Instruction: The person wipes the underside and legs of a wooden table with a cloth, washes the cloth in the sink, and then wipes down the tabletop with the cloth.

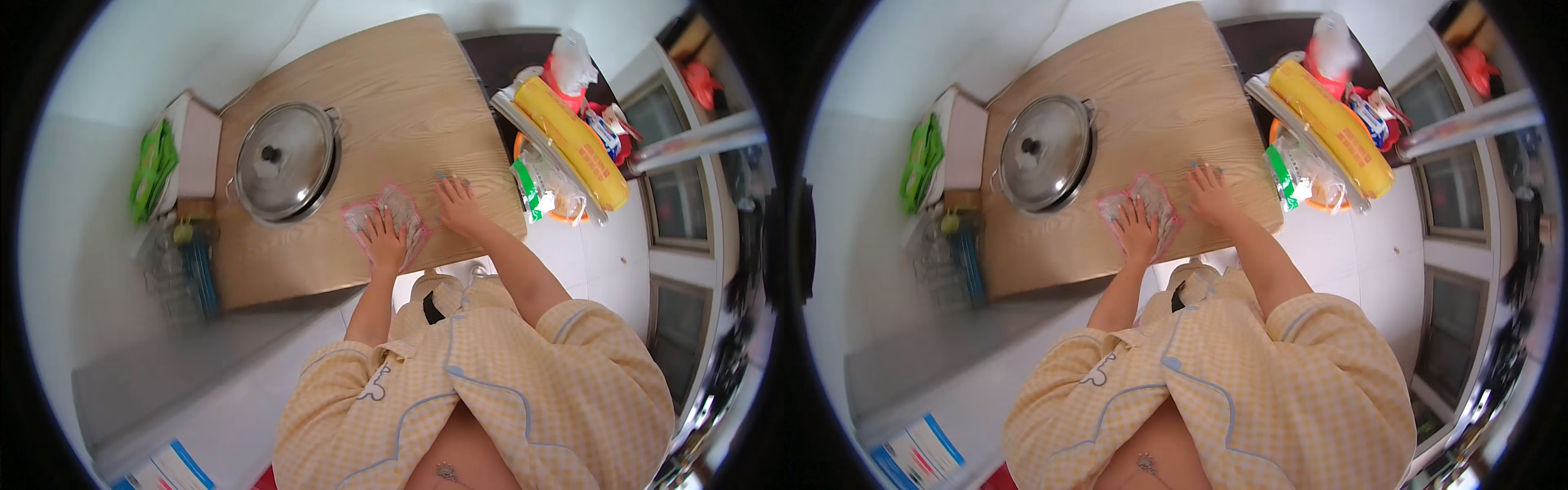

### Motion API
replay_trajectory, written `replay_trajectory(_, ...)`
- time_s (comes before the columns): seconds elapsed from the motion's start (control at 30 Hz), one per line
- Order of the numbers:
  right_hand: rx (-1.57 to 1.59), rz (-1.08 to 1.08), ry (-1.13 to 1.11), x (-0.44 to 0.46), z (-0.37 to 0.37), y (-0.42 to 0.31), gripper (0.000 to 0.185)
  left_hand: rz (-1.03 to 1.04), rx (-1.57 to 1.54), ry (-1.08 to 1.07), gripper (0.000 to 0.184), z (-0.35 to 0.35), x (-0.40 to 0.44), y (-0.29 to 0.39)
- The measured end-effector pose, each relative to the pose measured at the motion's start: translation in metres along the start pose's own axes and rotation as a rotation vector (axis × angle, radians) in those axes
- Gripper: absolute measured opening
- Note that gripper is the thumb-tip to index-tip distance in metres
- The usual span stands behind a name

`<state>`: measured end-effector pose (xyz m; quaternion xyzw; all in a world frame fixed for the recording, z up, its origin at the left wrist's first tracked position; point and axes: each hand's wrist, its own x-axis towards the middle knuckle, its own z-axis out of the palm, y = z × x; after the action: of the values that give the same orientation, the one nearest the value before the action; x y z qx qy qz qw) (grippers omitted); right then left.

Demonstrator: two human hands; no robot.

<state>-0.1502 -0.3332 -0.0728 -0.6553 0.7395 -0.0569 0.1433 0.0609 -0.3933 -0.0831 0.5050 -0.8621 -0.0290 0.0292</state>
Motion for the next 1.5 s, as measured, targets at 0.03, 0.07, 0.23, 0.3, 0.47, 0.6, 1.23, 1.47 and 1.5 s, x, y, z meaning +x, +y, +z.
replay_trajectory(0.03, 0.009, -0.039, 0.030, -0.007, 0.003, 0.003, 0.075, -0.037, 0.001, 0.016, 0.061, 0.000, -0.013, 0.003)
replay_trajectory(0.07, 0.001, -0.077, 0.031, -0.015, 0.006, 0.006, 0.075, -0.077, 0.000, 0.007, 0.060, -0.001, -0.027, 0.005)
replay_trajectory(0.23, 0.014, -0.110, 0.073, -0.038, 0.006, 0.009, 0.070, -0.214, -0.003, 0.045, 0.058, 0.009, -0.068, 0.019)
replay_trajectory(0.3, -0.022, -0.143, 0.099, -0.047, 0.005, 0.009, 0.068, -0.249, -0.017, 0.052, 0.058, 0.012, -0.078, 0.023)
replay_trajectory(0.47, -0.107, -0.162, 0.083, -0.059, -0.004, 0.010, 0.066, -0.277, -0.027, 0.041, 0.059, 0.012, -0.086, 0.028)
replay_trajectory(0.6, -0.095, -0.155, 0.075, -0.055, -0.012, 0.011, 0.066, -0.295, -0.031, 0.003, 0.062, 0.013, -0.076, 0.027)
replay_trajectory(1.23, -0.027, 0.216, -0.156, 0.012, -0.020, -0.015, 0.094, -0.014, 0.019, 0.000, 0.070, -0.003, 0.111, -0.045)
replay_trajectory(1.47, 0.028, 0.224, -0.138, 0.005, -0.021, -0.015, 0.093, 0.087, -0.094, 0.092, 0.066, -0.001, 0.182, -0.050)
replay_trajectory(1.5, 0.003, 0.232, -0.145, 0.006, -0.024, -0.017, 0.093, 0.088, -0.101, 0.093, 0.066, -0.002, 0.182, -0.051)
